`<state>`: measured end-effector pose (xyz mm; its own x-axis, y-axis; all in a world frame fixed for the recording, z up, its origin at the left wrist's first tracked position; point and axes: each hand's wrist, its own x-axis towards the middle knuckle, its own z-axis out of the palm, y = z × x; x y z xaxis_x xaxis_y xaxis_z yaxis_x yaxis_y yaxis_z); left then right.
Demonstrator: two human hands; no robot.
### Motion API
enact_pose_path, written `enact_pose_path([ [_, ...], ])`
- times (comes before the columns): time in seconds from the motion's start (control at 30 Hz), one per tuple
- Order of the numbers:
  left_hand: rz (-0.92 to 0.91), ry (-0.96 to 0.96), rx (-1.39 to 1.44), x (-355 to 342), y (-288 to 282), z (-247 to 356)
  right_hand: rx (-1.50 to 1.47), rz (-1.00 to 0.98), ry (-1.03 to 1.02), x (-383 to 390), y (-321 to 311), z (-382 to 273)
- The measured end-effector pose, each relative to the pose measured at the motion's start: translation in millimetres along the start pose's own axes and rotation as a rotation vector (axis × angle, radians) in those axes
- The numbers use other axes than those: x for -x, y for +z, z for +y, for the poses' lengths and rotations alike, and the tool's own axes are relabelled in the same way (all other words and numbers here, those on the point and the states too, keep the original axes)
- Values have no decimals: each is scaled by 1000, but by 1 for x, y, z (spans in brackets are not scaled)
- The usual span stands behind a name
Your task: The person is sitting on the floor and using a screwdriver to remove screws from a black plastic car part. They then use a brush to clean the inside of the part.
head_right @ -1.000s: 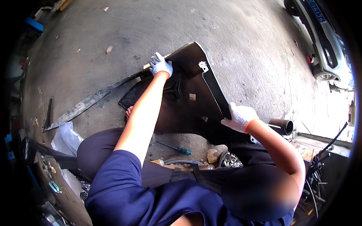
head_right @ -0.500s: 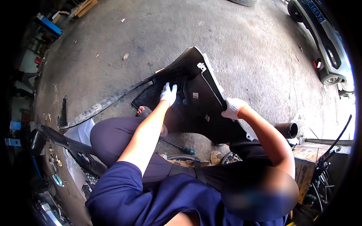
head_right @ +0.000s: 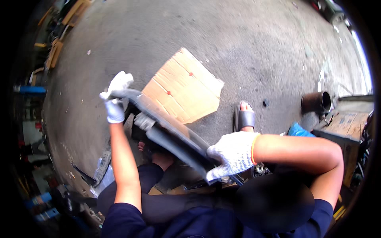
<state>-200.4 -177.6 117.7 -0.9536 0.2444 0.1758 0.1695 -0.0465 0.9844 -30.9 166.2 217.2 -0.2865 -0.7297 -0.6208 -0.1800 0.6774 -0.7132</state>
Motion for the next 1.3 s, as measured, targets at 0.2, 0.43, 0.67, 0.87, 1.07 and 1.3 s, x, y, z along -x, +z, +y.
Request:
enact_pose_path([
  [0.2,-132,93,666,40,-15,-13,-670,375,494,-99,-54,134],
  [0.43,-115,102,534,42,7,-12,-555,464,717,-195,-47,221],
  [0.67,-72,94,411,24,31,-23,-505,873,619,-236,-11,252],
  [0.87,72,91,139,-11,61,-56,-289,942,340,-267,-20,263],
  [1.07,305,11,-364,-40,90,-134,-302,631,269,-248,-24,348],
  [1.3,545,82,-845,2,84,-128,-288,521,643,-28,-63,107],
])
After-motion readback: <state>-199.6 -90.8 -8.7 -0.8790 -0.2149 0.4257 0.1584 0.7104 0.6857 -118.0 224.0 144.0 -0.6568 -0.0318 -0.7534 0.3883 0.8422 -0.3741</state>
